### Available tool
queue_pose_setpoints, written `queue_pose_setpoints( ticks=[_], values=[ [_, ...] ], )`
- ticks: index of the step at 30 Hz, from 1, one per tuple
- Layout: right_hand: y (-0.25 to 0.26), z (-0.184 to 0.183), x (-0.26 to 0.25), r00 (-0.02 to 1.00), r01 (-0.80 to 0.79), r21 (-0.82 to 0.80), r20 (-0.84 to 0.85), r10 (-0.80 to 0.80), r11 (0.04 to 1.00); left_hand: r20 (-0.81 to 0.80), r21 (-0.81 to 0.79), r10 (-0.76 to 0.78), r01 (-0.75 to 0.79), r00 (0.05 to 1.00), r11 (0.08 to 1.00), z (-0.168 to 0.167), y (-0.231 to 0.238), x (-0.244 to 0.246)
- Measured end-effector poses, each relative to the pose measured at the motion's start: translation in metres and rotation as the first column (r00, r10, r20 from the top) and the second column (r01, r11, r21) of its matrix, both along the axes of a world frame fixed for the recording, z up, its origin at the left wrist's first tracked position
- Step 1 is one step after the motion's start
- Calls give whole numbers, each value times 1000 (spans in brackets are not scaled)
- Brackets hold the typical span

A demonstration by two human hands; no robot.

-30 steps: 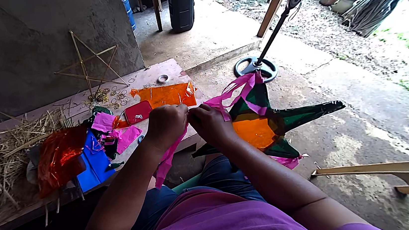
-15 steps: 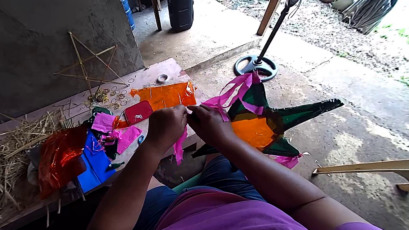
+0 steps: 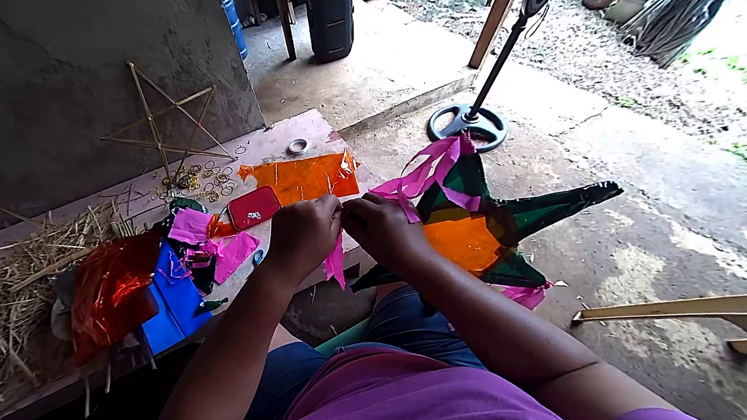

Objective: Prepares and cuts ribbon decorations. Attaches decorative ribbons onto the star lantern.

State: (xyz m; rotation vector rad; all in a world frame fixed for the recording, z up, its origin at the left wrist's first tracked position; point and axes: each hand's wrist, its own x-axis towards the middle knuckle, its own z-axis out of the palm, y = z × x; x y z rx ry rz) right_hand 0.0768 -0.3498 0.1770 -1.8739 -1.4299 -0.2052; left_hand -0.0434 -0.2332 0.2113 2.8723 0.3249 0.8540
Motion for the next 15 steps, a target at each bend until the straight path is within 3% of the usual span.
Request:
queue_pose_setpoints(
  ticks=[7, 11, 15],
  values=[
    [1, 2, 6, 1000, 2, -52, -26, -4, 999, 55, 17, 101, -102, 993, 995, -6, -8, -14],
    [1, 6, 8, 997, -39, -108, -77, 30, 993, 7, -74, 254, -253, 967, 965, -17, -14, -31],
    [5, 7, 7, 991, -74, -125, -123, 59, 989, -26, -80, 305, -306, 952, 949, -28, -17, -48]
  ],
)
